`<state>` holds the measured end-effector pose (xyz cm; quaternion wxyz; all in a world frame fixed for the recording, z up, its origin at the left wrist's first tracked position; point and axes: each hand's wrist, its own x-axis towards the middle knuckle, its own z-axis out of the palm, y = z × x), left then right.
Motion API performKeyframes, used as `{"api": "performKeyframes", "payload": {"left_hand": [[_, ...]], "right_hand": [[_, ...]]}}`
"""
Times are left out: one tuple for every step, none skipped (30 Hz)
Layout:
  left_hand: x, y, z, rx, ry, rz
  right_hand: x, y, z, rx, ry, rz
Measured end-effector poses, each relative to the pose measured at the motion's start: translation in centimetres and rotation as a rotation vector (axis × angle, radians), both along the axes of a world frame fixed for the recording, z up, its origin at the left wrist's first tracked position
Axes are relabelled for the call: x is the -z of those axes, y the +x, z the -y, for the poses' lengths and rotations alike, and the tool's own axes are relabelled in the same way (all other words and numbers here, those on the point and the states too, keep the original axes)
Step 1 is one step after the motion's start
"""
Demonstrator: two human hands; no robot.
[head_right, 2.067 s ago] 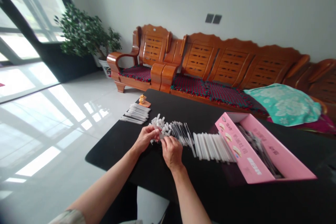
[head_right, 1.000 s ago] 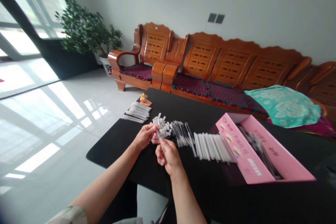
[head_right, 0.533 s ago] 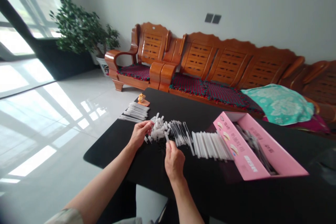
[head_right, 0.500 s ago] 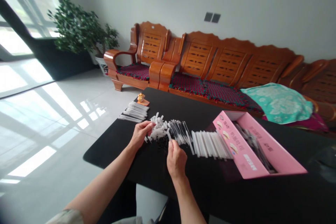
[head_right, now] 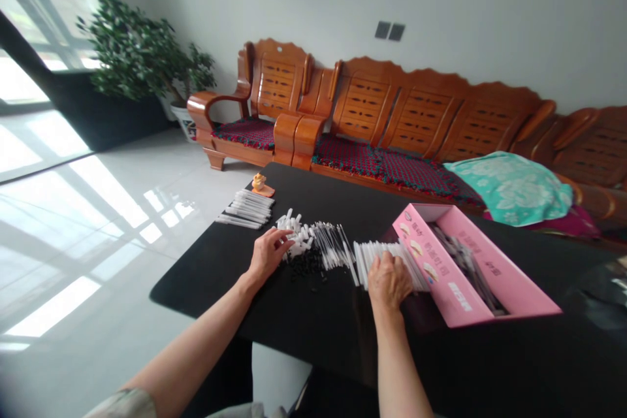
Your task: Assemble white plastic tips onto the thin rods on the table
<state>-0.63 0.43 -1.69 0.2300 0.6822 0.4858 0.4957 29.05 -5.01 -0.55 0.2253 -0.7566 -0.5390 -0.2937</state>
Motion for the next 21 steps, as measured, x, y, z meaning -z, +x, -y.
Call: {"api": "performKeyframes", "payload": {"left_hand": [[0.1,0.0,0.0,-0.022,0.005,-0.010],[0.1,-0.1,-0.1,-0.049,0.008,-0.018],[0.2,-0.1,-0.2,-0.081,0.010,-0.026],[0.3,-0.3,-0.4,-0.120,0.013,-0.037],[0.4,-0.5,-0.5,-0.163,0.018,-0.053],[0.5,-0.9,-0.7,-0.209,0.025,-0.075],[0.7,-1.4,-1.0,-0.258,0.034,-0.106],[0.8,-2.0,-1.2,-0.313,0.044,-0.143],[0.9,-2.6,-1.5,-0.370,0.051,-0.184],[1.0,-3.3,-1.7,-0.428,0.052,-0.225],[1.1,-4.0,-1.9,-0.481,0.042,-0.264],[1.2,-4.5,-2.0,-0.522,0.024,-0.299],[1.3,-5.0,-2.2,-0.553,0.001,-0.333],[1.4,-5.3,-2.2,-0.571,-0.022,-0.365],[1.5,-5.5,-2.2,-0.580,-0.041,-0.396],[1.6,-5.6,-2.2,-0.585,-0.055,-0.423],[1.7,-5.6,-2.2,-0.585,-0.063,-0.447],[1.7,-5.5,-2.1,-0.583,-0.065,-0.467],[1.7,-5.5,-2.0,-0.580,-0.063,-0.482],[1.7,-5.4,-2.0,-0.575,-0.059,-0.494],[1.7,-5.3,-1.9,-0.566,-0.057,-0.505]], "right_hand": [[0.0,-0.3,-0.1,-0.021,0.019,-0.017],[0.1,-0.8,-0.3,-0.046,0.049,-0.047],[0.2,-1.5,-0.4,-0.074,0.084,-0.086],[0.4,-2.4,-0.6,-0.107,0.120,-0.127],[0.6,-3.3,-0.7,-0.143,0.155,-0.165],[0.9,-4.2,-0.8,-0.183,0.183,-0.193],[1.3,-5.1,-0.9,-0.222,0.203,-0.210],[1.6,-5.8,-0.9,-0.257,0.217,-0.216],[1.9,-6.4,-0.9,-0.289,0.224,-0.216],[2.2,-6.8,-0.8,-0.316,0.227,-0.211],[2.4,-7.0,-0.7,-0.337,0.227,-0.205],[2.6,-7.1,-0.6,-0.354,0.227,-0.198],[2.7,-7.0,-0.5,-0.367,0.228,-0.194],[2.8,-6.9,-0.4,-0.376,0.229,-0.191],[2.9,-6.8,-0.3,-0.377,0.230,-0.191],[2.9,-6.6,-0.2,-0.373,0.231,-0.193],[2.9,-6.6,-0.2,-0.369,0.231,-0.196],[2.9,-6.5,-0.2,-0.363,0.231,-0.199],[2.9,-6.5,-0.1,-0.358,0.232,-0.201],[2.8,-6.6,-0.1,-0.356,0.234,-0.201],[2.8,-6.6,-0.1,-0.354,0.238,-0.200]]}}
